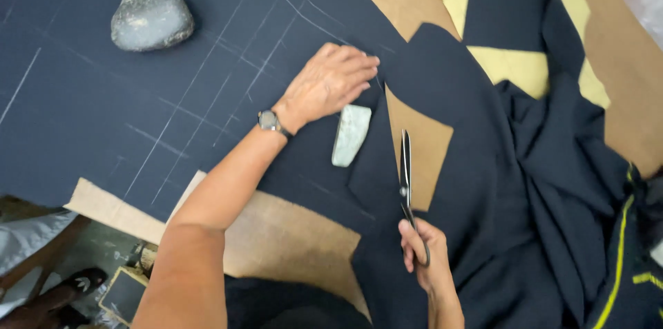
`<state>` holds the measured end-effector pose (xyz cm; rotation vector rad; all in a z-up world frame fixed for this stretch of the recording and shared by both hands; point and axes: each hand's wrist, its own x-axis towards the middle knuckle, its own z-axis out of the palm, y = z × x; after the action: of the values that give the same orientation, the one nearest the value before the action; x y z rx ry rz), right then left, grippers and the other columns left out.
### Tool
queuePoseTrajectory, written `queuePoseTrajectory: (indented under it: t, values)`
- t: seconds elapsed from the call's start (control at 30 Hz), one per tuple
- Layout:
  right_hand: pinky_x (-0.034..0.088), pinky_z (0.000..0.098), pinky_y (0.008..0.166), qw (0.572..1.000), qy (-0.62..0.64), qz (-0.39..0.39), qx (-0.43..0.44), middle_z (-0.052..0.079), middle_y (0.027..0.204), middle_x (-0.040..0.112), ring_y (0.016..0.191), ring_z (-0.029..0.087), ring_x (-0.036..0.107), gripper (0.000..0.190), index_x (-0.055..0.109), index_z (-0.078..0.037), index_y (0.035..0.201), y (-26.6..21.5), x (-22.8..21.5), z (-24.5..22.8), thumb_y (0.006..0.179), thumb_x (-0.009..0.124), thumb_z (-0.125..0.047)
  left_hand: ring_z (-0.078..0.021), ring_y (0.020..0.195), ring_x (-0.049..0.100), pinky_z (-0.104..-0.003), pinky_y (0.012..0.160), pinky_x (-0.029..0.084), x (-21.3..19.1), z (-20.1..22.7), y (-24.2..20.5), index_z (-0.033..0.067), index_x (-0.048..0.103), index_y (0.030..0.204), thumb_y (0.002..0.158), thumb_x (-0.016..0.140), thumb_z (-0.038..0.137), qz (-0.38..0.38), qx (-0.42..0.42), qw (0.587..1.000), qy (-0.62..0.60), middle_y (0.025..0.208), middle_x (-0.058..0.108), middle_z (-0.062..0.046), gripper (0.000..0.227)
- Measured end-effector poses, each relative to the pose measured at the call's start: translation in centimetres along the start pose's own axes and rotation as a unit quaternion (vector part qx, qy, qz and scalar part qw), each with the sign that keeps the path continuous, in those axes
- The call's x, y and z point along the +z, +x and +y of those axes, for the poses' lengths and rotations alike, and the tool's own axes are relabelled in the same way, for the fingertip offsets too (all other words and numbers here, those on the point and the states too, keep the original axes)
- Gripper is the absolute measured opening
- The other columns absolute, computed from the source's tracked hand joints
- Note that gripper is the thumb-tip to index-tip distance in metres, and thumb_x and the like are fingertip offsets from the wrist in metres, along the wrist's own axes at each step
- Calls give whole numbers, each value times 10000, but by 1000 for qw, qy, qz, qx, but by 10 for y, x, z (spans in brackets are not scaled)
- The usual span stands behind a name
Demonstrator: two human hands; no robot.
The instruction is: The person smooths a large piece of dark fabric on a wooden table, then uses shears to cut along white chalk lines. The person cuts out a patterned piece of fabric, moving the shears along the marked edges.
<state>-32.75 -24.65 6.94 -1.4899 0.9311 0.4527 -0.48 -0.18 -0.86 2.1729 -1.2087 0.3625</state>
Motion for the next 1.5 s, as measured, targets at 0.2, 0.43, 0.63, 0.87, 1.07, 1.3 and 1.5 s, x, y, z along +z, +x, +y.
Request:
queuePoseTrajectory:
  t: [0.2,0.43,0.63,0.87,1.07,1.3,1.5]
  values:
    - [261,269,292,999,38,8,-30,46,409,435,286,136,366,471,552,-58,630,-3,7,10,988,724,-312,-259,1174,644,-417,891,477,1,0,-1,53,804,1272,1097,724,184,17,38,999,21,1378,753,-32,233]
    - [276,269,319,989,129,-69,-30,32,504,408,345,130,369,504,544,-73,671,0,24,-7,1050,645,-391,-243,1010,621,-407,780,484,8,-5,12,104,809,1148,1051,746,132,-15,30,999,34,1241,756,-1,119]
    - [321,277,293,986,160,-36,-32,50,484,369,331,167,408,522,565,-26,686,6,47,-20,1058,676,-374,-223,931,613,-386,756,456,-4,-8,23,159,788,1159,1063,681,191,-81,10,997,10,1164,744,16,147]
    - [395,311,239,987,153,-1,-47,86,479,391,319,237,536,556,635,39,752,24,48,-5,1065,717,-413,-354,1285,544,-484,996,423,-54,58,-20,113,536,1564,852,723,740,-180,-29,983,-31,1455,578,-152,967]
    - [407,296,249,986,159,2,-56,63,501,353,316,221,508,518,604,25,747,24,53,-1,1085,688,-357,-433,1521,389,-547,1239,318,-51,74,-41,75,381,1663,714,982,542,-234,-42,970,-49,1605,414,-277,1216]
    - [388,297,240,983,174,12,-54,63,494,337,297,216,482,512,589,21,735,20,56,5,1088,677,-339,-437,1434,482,-547,1179,381,-52,63,-50,61,387,1649,703,964,440,-180,-37,977,-104,1510,483,-262,1171]
    - [398,281,249,985,172,11,-22,59,452,368,285,175,475,459,606,20,691,15,57,-13,1031,724,-264,-396,1429,473,-554,1147,358,-91,45,-60,97,429,1646,696,876,514,-177,-68,979,-81,1519,490,-208,1129]
